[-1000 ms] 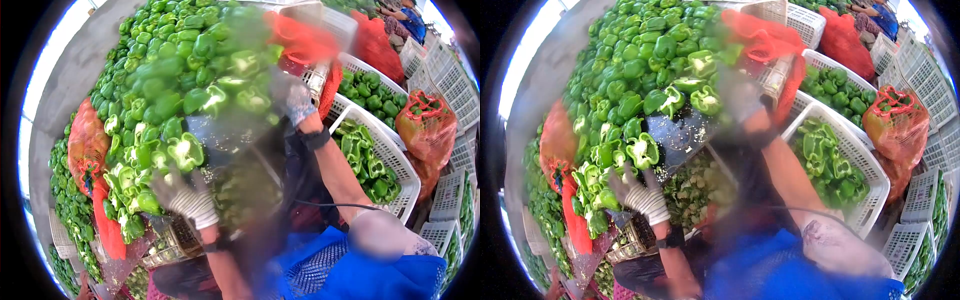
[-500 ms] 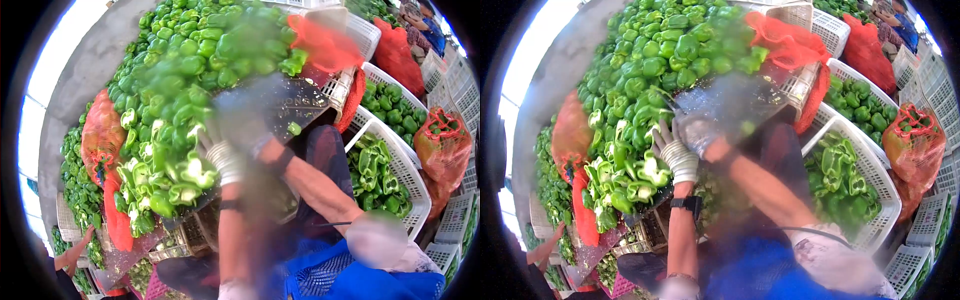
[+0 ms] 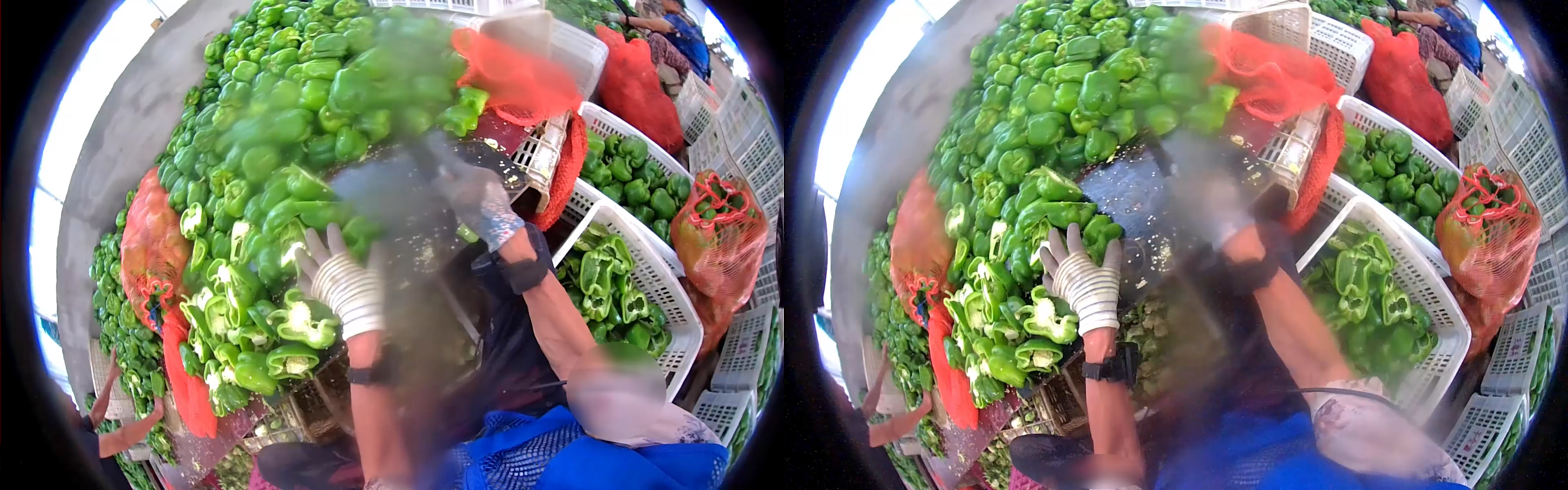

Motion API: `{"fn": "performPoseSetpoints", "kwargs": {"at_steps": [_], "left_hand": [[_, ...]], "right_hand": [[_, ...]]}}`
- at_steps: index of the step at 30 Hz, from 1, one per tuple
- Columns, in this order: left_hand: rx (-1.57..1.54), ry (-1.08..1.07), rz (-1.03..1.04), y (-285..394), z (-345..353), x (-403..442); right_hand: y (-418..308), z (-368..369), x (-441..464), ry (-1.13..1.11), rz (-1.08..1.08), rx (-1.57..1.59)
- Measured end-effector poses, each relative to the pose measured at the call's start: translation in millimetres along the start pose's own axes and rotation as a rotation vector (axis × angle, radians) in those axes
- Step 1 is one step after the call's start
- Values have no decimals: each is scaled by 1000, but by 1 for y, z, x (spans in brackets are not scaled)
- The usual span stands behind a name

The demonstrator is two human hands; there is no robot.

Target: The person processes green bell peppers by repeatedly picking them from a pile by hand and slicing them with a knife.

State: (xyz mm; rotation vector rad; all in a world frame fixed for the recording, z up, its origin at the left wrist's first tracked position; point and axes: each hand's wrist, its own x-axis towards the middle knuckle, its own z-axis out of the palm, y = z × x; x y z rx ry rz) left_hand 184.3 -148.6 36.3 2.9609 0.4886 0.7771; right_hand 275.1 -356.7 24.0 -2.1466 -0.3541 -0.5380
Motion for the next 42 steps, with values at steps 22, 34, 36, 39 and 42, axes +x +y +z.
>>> {"fn": "performPoseSetpoints", "kwargs": {"at_steps": [22, 34, 36, 39, 42], "left_hand": [[293, -100, 25, -40, 28, 85], [-264, -202, -66, -188, -75, 95], [-153, 2, -31, -183, -97, 44], [-57, 231, 25, -186, -82, -38], [109, 73, -96, -137, -64, -103]], "right_hand": [[60, -46, 34, -67, 276, -435], [112, -31, 39, -32, -211, -770], [101, -22, 36, -27, -216, -738], [81, -12, 28, -30, -239, -708], [64, 3, 23, -46, -275, -699]]}}
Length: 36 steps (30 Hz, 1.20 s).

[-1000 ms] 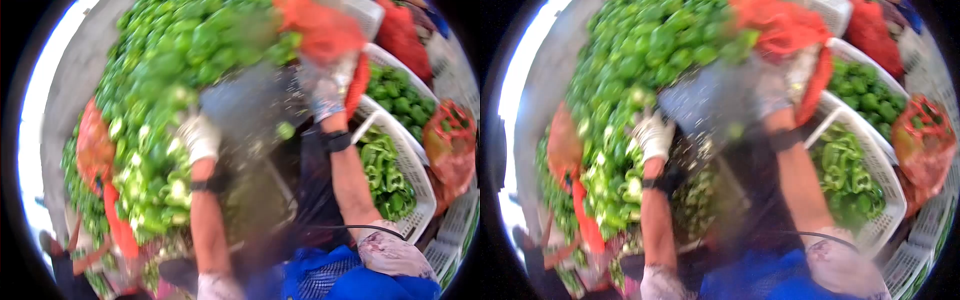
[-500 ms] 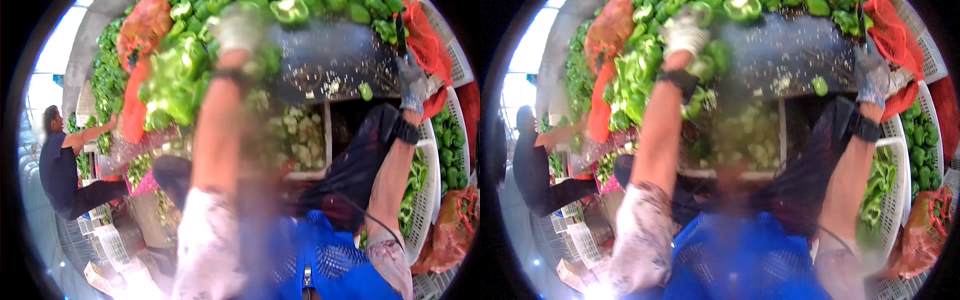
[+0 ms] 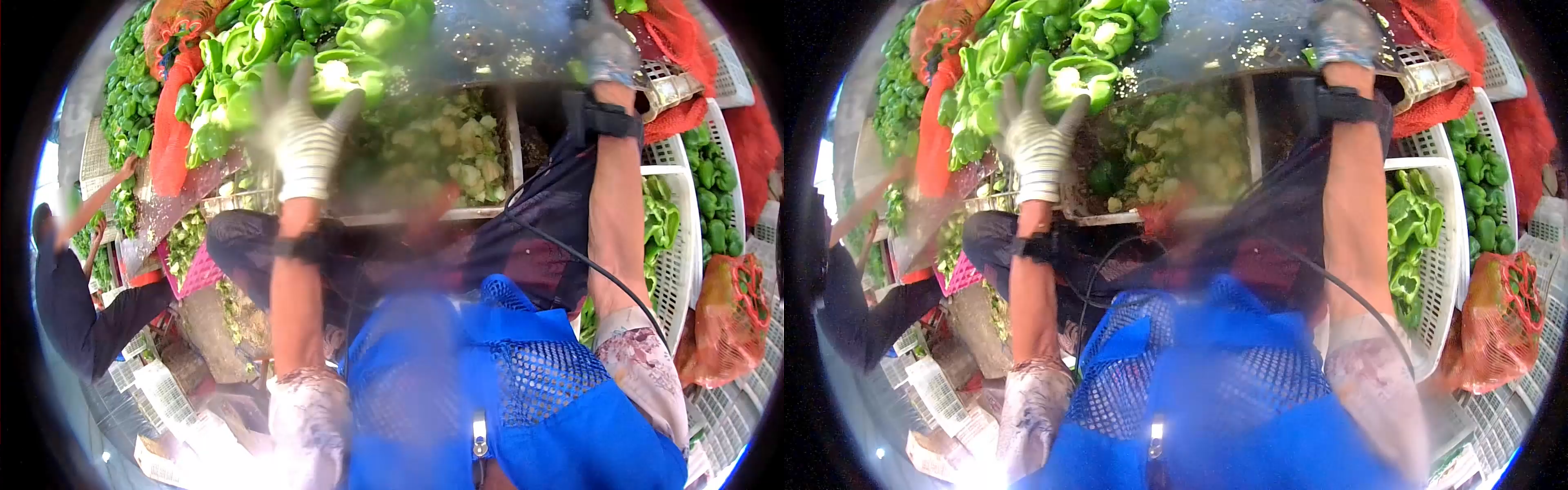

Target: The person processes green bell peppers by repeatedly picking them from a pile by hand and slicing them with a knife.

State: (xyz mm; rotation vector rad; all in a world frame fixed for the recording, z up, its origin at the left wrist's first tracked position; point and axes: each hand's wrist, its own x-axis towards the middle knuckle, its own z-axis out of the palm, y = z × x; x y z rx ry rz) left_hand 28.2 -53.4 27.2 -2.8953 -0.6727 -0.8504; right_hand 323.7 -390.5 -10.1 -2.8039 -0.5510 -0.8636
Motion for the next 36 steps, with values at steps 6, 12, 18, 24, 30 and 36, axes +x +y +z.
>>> {"fn": "performPoseSetpoints", "kwargs": {"at_steps": [6, 12, 18, 24, 30, 36], "left_hand": [[-10, 51, -166, 13, 34, 26], [-62, 48, -238, 6, 46, 44], [26, -23, -271, 15, 34, 44], [77, -114, -87, 30, -20, 67], [-416, -318, 200, 138, 21, 181], [-272, -363, 109, 188, 161, 271]], "right_hand": [[-99, -14, -15, 3, -253, -50], [-254, -15, 38, -275, -211, 677], [-260, -29, 57, -647, -192, 863], [-112, -34, 29, -389, -176, 144], [-99, -17, 6, -389, 76, 221], [-97, -29, 3, -331, 142, 247]]}}
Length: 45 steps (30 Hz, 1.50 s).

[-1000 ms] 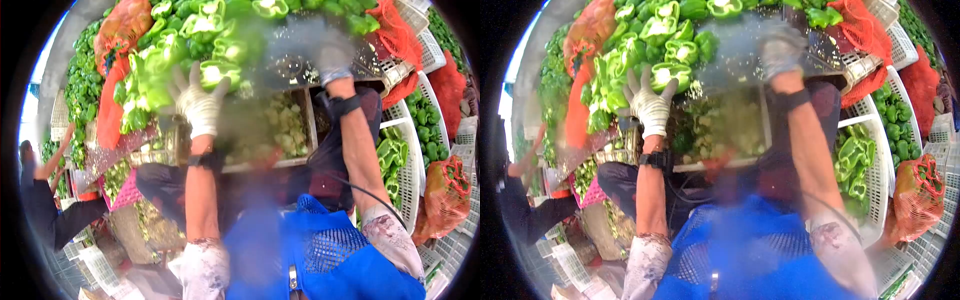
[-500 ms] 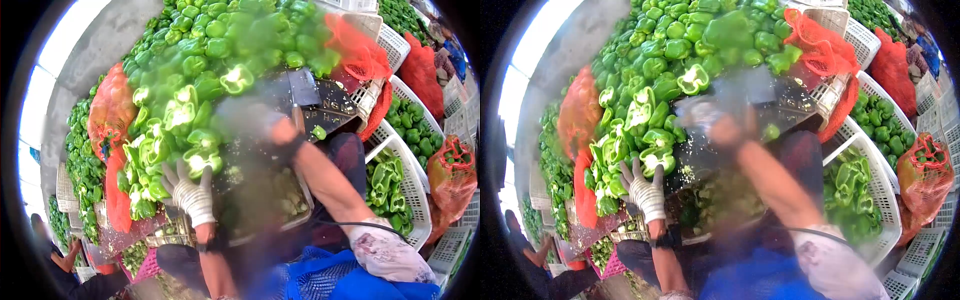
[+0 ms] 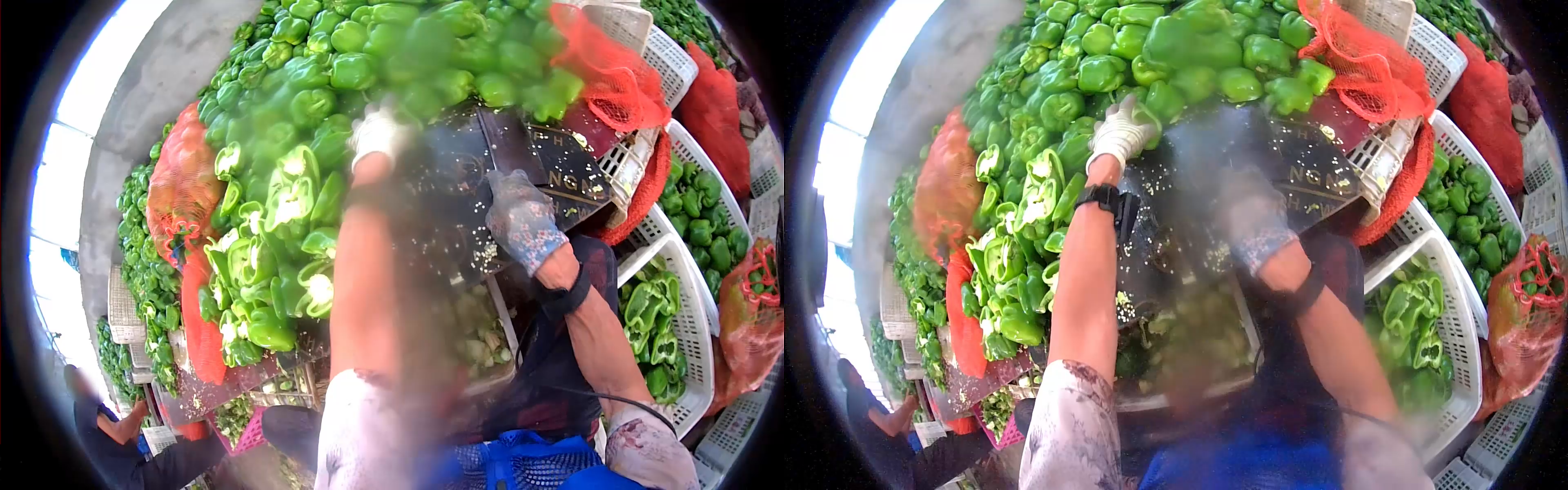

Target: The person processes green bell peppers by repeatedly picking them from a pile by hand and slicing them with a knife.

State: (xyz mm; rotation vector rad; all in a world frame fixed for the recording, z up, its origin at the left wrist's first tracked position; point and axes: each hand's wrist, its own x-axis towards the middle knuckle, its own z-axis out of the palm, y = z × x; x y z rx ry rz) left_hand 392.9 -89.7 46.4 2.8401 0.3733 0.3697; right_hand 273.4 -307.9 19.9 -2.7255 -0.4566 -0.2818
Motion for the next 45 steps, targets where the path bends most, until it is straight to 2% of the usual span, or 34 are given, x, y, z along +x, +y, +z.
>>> {"fn": "performPoseSetpoints", "kwargs": {"at_steps": [2, 5, 6, 8, 9, 10, 11, 13, 15, 17, 19, 20, 21, 22, 24, 25, 26, 29, 30, 31, 33, 35, 37, 39, 40, 42, 43, 44, 45], "left_hand": [[4, -178, -40, 17, -15, 1], [204, -312, 156, 22, -33, -20], [148, -114, 69, 4, -10, -21], [265, -58, 181, -6, -39, -38], [321, -30, 238, -16, -58, -46], [393, 34, 173, -32, -77, -45], [465, 102, 111, -51, -98, -41], [674, 15, -138, -74, -144, -29], [764, 212, -270, -96, -157, -25], [446, 149, -142, -110, -142, 10], [30, 74, -15, -122, -108, 53], [-208, -7, -45, -116, -95, 67], [-446, -94, -73, -106, -80, 77], [-142, 118, -34, -99, -60, 85], [-72, 109, -162, -92, -49, 98], [-35, 110, -225, -89, -51, 101], [-89, 145, -214, -87, -54, 99], [-350, 179, -190, -66, -78, 73], [-293, 277, -62, -64, -82, 64], [-335, 258, 13, -61, -83, 52], [-427, 224, 167, -49, -83, 19], [-479, 205, 184, -20, -67, -45], [-405, 116, 73, 0, -45, -104], [-602, 142, 12, 18, -26, -146], [-557, 140, 13, 15, -23, -156], [-630, -29, 91, 11, -31, -168], [-982, -134, -37, 14, -35, -175], [-1326, -197, -205, 17, -40, -182], [-1362, -176, -230, 11, -40, -184]], "right_hand": [[1, 1, 3, -50, 52, 24], [5, 5, 2, -8, -27, 22], [6, 3, 0, 3, -51, 56], [27, 47, -7, 209, -165, -337], [19, 20, -6, 139, -135, -125], [11, -7, -5, 79, -94, 87], [12, -10, -3, -39, -41, 71], [16, -13, 3, -272, 62, 34], [18, -24, 0, -246, 89, 79], [25, -26, -1, -198, 95, 78], [27, -42, -8, 21, 68, 264], [20, -55, -8, 23, 195, 361], [16, -64, -9, 37, 229, 453], [11, -72, -10, 50, 262, 548], [9, -69, -12, 94, 267, 755], [8, -68, -9, 31, 324, 773], [8, -71, -4, -29, 379, 785], [19, -67, -4, -76, 348, 610], [22, -62, -7, -18, 280, 559], [25, -57, -11, 42, 211, 510], [35, -57, -11, -55, 212, 497], [37, -76, -11, -214, 259, 520], [40, -61, -24, -26, 96, 447], [28, -65, -45, 62, -10, 515], [13, -67, -54, 111, 0, 530], [-5, -73, -68, 178, -48, 519], [-11, -77, -74, 239, -133, 502], [-15, -78, -79, 189, -131, 456], [-19, -78, -81, 145, -133, 411]]}}
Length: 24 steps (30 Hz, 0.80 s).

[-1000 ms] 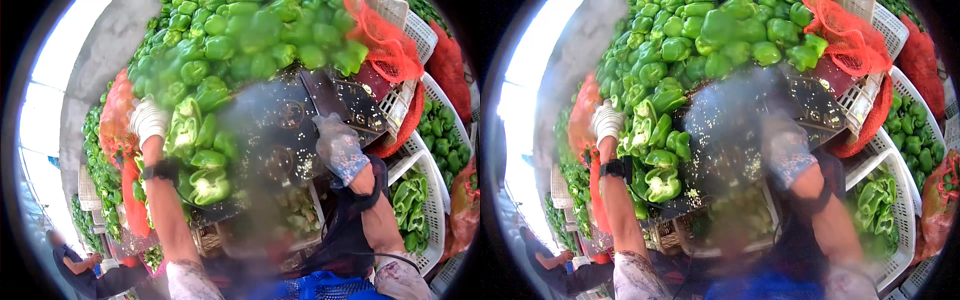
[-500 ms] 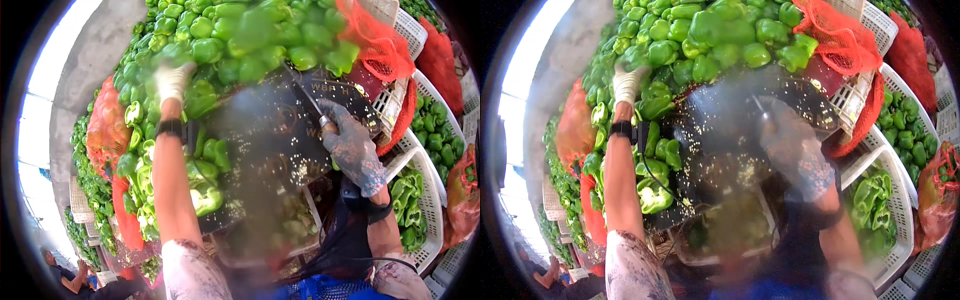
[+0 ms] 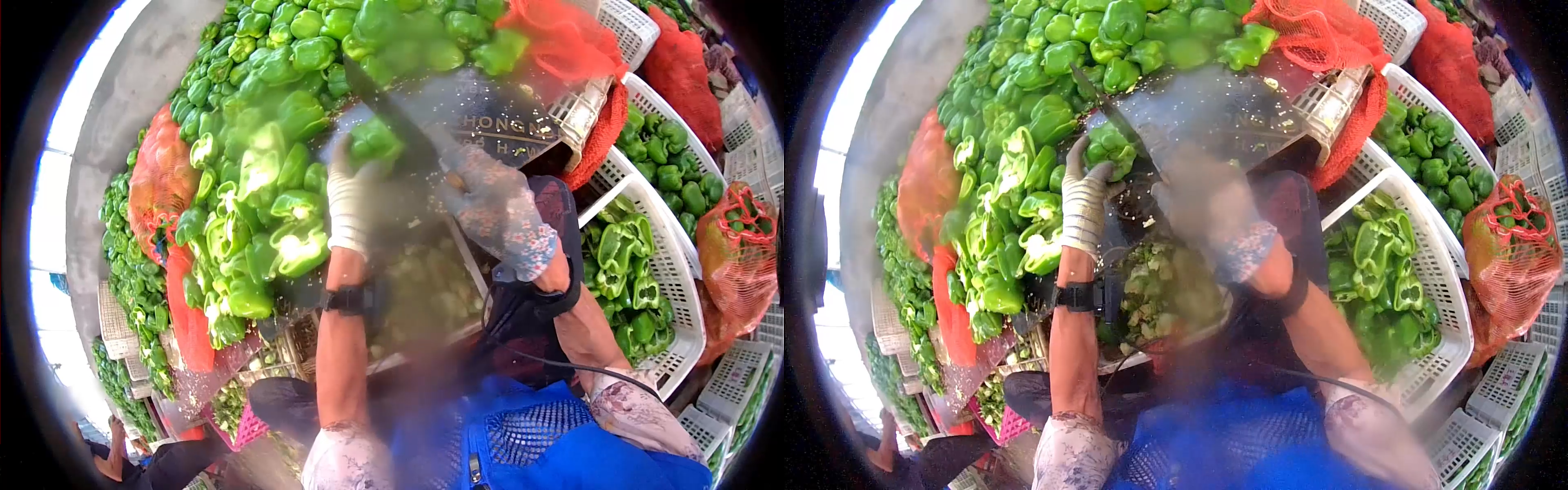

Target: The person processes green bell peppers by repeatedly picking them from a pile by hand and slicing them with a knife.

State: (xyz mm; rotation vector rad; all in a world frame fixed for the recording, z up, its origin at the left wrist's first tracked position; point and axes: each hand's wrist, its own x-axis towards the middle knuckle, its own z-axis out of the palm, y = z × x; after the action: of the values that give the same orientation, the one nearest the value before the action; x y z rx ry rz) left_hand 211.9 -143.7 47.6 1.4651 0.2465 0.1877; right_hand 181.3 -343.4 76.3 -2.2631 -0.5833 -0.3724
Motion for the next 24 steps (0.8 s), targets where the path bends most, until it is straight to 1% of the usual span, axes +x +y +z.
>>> {"fn": "performPoseSetpoints", "kwargs": {"at_steps": [1, 2, 3, 4, 6, 7, 9, 11, 14, 16, 17, 19, 20, 21, 22, 24], "left_hand": [[-40, 25, -3, -5, -9, 2], [-83, 49, -8, -12, -16, 4], [-71, 78, 37, -15, -15, 2], [-39, 97, 46, -16, -16, 2], [24, 135, 64, -21, -19, 8], [124, 153, 145, -27, -22, 15], [161, 161, 162, -37, -27, 21], [196, 178, 183, -41, -29, 24], [258, 187, 244, -42, -28, 21], [310, 221, 257, -51, -35, 24], [335, 239, 262, -56, -38, 26], [331, 243, 200, -37, -27, 15], [135, 218, 146, -32, -22, 8], [19, 188, 104, -24, -17, 2], [-95, 160, 65, -20, -16, 1], [-43, 172, 48, -32, -18, 16]], "right_hand": [[-3, 2, -1, -45, 3, -43], [-3, 4, -2, 8, -54, -11], [-4, 5, -2, 59, -109, 19], [-6, 4, -2, 109, -164, 49], [-20, -7, 3, 73, -147, -25], [-29, -12, 6, 53, -136, -59], [-44, -15, 12, 137, -210, -37], [-45, -11, 16, 110, -244, -52], [-18, 23, 11, -94, -230, -130], [-5, 39, 29, -214, -256, -182], [1, 43, 36, -275, -213, -142], [1, 18, 39, -326, -109, -25], [-6, 7, 32, -266, -61, -14], [-14, -6, 27, -206, -13, 0], [-11, -2, 21, -125, -16, -84], [1, 6, 15, 47, -19, -242]]}}
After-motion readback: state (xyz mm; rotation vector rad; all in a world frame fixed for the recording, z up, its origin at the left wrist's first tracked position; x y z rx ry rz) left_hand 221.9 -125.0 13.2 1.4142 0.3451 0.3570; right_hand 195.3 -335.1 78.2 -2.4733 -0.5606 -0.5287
